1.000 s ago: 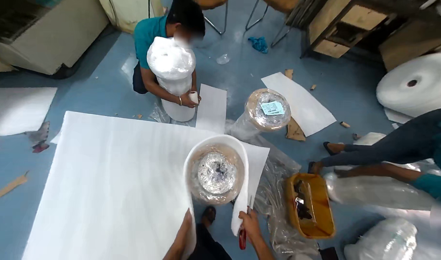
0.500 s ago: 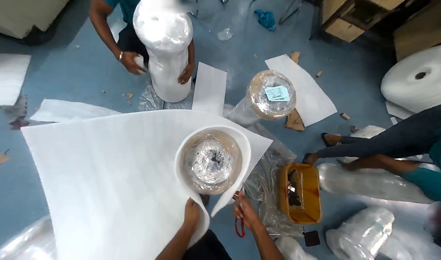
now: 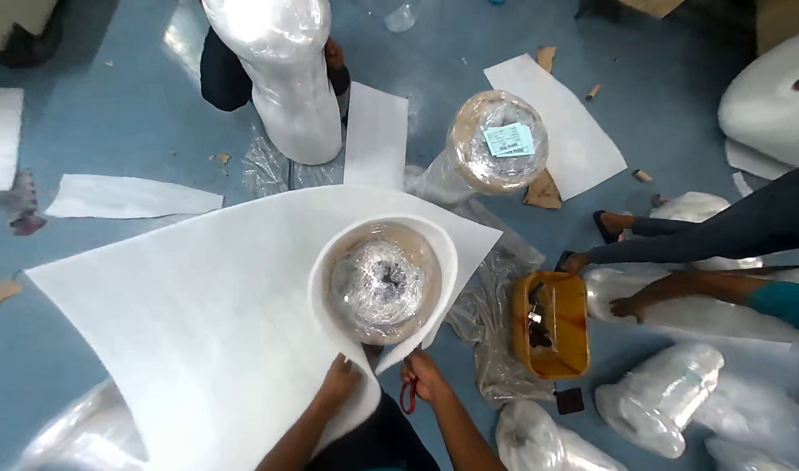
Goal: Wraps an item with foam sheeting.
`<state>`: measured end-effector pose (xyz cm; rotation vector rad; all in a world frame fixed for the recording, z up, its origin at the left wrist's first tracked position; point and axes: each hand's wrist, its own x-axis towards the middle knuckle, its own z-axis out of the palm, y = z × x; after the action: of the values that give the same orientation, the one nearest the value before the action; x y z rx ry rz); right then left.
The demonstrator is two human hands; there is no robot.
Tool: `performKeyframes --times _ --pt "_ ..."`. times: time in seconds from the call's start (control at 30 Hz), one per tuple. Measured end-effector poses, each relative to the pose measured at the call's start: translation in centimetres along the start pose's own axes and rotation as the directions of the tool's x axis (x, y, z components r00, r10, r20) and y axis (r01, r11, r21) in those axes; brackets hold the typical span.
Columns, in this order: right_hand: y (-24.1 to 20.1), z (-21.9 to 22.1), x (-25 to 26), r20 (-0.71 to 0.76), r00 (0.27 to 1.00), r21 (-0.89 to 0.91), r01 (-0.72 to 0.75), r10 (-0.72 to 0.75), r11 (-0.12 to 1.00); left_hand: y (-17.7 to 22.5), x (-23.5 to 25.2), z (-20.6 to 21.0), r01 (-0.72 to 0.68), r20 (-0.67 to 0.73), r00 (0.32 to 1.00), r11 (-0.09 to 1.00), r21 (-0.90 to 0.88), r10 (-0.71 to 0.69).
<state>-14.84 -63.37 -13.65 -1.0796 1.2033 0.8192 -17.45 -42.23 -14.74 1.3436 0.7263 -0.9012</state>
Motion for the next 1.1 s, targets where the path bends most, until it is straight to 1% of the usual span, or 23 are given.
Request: performKeyframes --times 0.07,0.17,0.2,0.27,0.4,0.5,0.67,0.73,0.8,0.87,0.93,0.97,1.0,1.03,1.1 --pt "0.7 0.8 0.0 0.031 1.000 0.139 0.001 -0.005 0.990 -0.4 0.5 0.3 -0.037 -0.020 0.999 0.995 0.089 0.039" --pt "0.8 1.7 -0.2 0.070 0.997 0.302 0.001 -0.023 0.953 -0.6 1.1 1.4 -0.148 -0.051 0.985 0.961 0.234 0.164" --pt "0.8 1.8 -0.2 0.074 0.997 0.336 0.001 -0.027 0.942 -0.6 1.1 1.8 -0.163 -0.073 0.980 0.956 0.244 0.186" --pt "0.7 1.9 -0.1 0.081 0.996 0.375 0.001 -0.034 0.927 -0.3 0.9 2.6 -0.147 -0.123 0.976 0.963 0.225 0.178" --pt "0.4 2.1 -0.2 0.082 0.996 0.378 -0.006 -0.027 0.926 -0.3 0.3 3.1 -0.115 -0.179 0.972 0.974 0.195 0.151" --pt "0.5 2.2 0.0 0.074 0.997 0.410 -0.009 -0.023 0.912 -0.4 0.2 3.0 -0.111 -0.180 0.973 0.974 0.196 0.147" --pt "0.4 2.3 0.3 0.071 0.997 0.401 -0.009 -0.021 0.916 -0.7 0.2 3.5 -0.156 -0.185 0.962 0.960 0.234 0.201" --pt "0.3 2.3 0.4 0.068 0.997 0.401 -0.003 -0.027 0.916 -0.5 0.2 4.0 -0.145 -0.210 0.957 0.959 0.241 0.198" --pt "0.2 2.4 0.4 0.067 0.997 0.393 0.002 -0.031 0.920 -0.1 -0.1 4.7 -0.100 -0.254 0.953 0.963 0.249 0.165" --pt "0.0 2.6 0.2 0.068 0.997 0.380 0.009 -0.038 0.925 0.1 -0.4 5.4 -0.073 -0.317 0.936 0.964 0.256 0.155" --pt "-0.1 2.7 -0.1 0.076 0.996 0.380 0.011 -0.043 0.925 0.1 -0.7 5.8 -0.061 -0.341 0.927 0.962 0.264 0.153" --pt "-0.1 2.7 -0.1 0.085 0.995 0.378 0.008 -0.043 0.926 -0.1 -0.9 5.9 -0.079 -0.336 0.927 0.964 0.255 0.165" --pt "-0.2 2.6 -0.1 0.094 0.995 0.376 0.005 -0.043 0.927 -0.3 -1.0 6.0 -0.125 -0.317 0.929 0.968 0.219 0.191" --pt "-0.1 2.5 0.0 0.107 0.993 0.373 0.001 -0.044 0.928 -0.8 -1.2 6.0 -0.194 -0.286 0.931 0.971 0.141 0.227" --pt "0.1 2.2 0.1 0.141 0.989 0.360 -0.010 -0.043 0.933 -1.4 -2.3 5.9 -0.298 -0.181 0.943 0.951 -0.085 0.279"
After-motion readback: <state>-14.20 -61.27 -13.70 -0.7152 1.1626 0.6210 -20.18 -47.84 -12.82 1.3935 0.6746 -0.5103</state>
